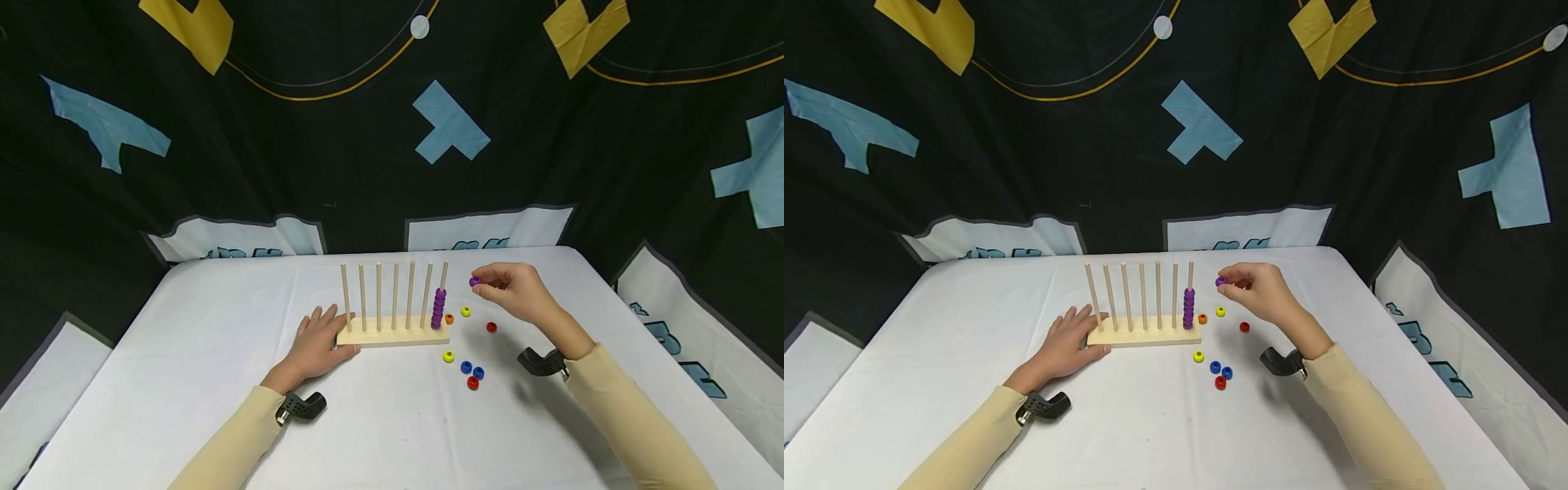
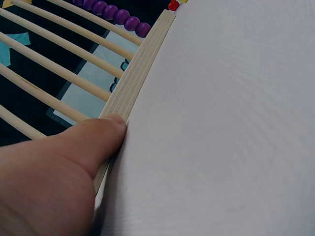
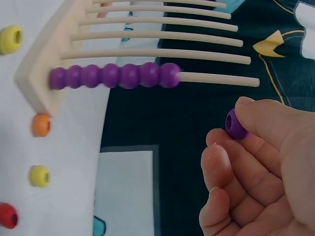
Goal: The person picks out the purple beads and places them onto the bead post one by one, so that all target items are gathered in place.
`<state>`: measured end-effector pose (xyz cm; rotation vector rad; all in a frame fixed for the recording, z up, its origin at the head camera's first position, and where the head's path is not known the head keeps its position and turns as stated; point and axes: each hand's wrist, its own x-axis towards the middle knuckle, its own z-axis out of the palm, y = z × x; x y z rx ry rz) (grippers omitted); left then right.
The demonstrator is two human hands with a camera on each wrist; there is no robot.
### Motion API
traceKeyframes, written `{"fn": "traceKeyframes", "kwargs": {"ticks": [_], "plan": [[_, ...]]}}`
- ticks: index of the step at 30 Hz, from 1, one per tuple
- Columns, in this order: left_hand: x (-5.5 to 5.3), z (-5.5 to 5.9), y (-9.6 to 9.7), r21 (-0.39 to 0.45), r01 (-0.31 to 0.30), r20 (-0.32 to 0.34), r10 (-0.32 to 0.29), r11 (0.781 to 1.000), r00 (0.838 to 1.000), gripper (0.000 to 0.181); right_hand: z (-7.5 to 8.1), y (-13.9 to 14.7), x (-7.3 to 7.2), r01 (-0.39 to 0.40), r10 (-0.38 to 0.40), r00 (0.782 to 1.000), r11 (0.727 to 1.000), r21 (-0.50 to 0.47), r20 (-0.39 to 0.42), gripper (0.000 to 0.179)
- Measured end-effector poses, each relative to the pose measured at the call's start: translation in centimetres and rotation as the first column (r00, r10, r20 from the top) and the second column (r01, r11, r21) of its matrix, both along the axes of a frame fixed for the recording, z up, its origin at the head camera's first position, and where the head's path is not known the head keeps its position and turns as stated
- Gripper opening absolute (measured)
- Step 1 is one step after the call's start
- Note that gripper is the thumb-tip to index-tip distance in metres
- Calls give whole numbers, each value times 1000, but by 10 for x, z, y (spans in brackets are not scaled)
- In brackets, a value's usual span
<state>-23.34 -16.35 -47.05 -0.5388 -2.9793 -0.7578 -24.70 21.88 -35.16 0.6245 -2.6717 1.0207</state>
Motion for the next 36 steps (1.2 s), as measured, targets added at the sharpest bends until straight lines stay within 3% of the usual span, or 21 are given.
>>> {"fn": "traceKeyframes", "kwargs": {"ticks": [15, 36], "plan": [[0, 1, -1, 9, -9, 1, 9, 1000, 1000, 68, 41, -30, -16, -27, 27, 999, 1000, -1, -39, 27], [0, -1, 1, 9, 1, 4, -1, 1000, 1000, 67, 46, -38, -19, -70, 71, 997, 997, 14, -23, 28]]}}
